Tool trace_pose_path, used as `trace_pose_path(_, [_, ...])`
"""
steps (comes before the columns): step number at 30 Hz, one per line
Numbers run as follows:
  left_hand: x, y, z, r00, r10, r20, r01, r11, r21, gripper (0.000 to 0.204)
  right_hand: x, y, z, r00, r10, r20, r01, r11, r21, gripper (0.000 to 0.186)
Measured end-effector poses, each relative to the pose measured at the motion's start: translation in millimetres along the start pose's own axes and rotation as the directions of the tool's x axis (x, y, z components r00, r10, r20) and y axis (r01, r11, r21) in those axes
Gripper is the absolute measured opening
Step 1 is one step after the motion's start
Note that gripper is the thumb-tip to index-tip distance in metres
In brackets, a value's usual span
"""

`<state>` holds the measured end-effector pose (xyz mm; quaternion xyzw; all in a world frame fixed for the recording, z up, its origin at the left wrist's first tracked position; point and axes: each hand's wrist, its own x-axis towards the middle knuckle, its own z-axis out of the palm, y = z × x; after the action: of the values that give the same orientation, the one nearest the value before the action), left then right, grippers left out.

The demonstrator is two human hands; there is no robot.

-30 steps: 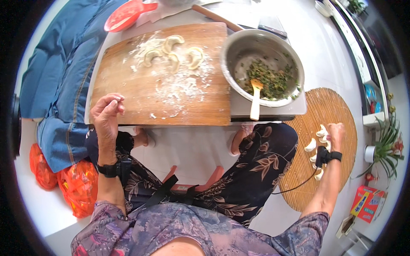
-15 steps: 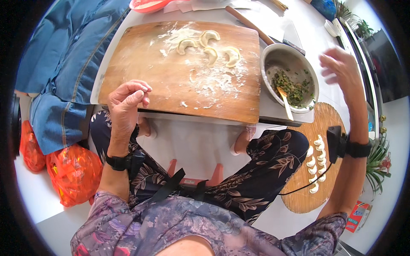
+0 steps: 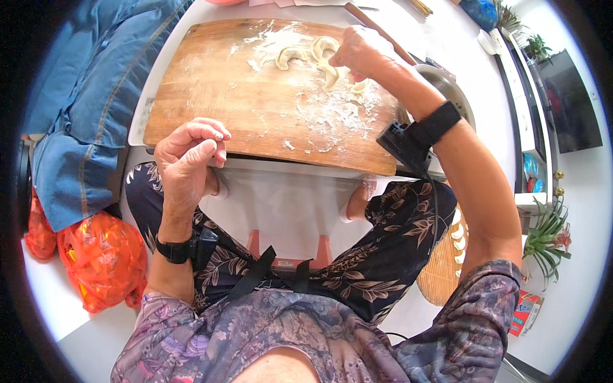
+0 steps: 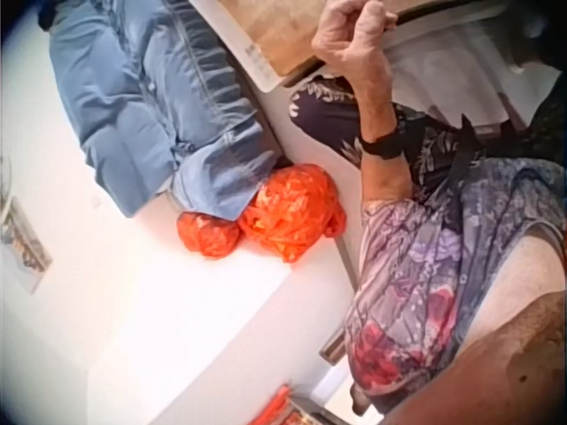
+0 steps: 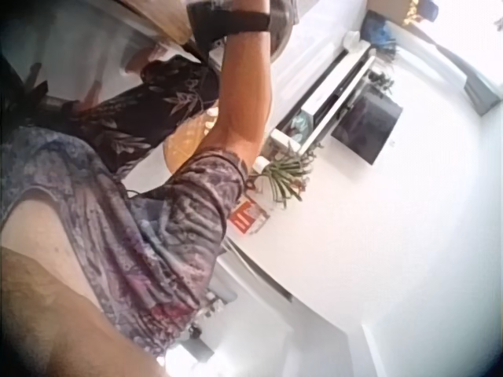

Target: Prepare and fold dumplings using dough and filling.

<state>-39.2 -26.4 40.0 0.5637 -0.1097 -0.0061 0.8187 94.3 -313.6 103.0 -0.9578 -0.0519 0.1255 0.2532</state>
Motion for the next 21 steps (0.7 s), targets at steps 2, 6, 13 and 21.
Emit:
trace_pose_path(2, [-2,1,-2,1.0,0.012,0.006,-0.012,1.0,-0.001,0.008,12,7,14,0.999,-0.043,0.005,0.043,0.999,-0.03,0.033])
trace_pose_path(6, [-2,1,1,1.0,0.001,0.018,-0.001,1.0,-0.012,0.008,31,32,35,0.989,-0.144,-0.029,0.142,0.987,-0.076,0.039])
trace_pose_path(13, [-4,2,-5,0.999,0.017,0.043,-0.018,1.0,0.019,0.013,47,24,73,0.974,-0.083,-0.212,-0.013,0.908,-0.419,0.034])
trace_pose_path(21, [1,2,3,0.999,0.015,0.035,-0.017,0.998,0.054,0.008,57,37,62,0.948,-0.318,-0.026,0.254,0.801,-0.543,0.014])
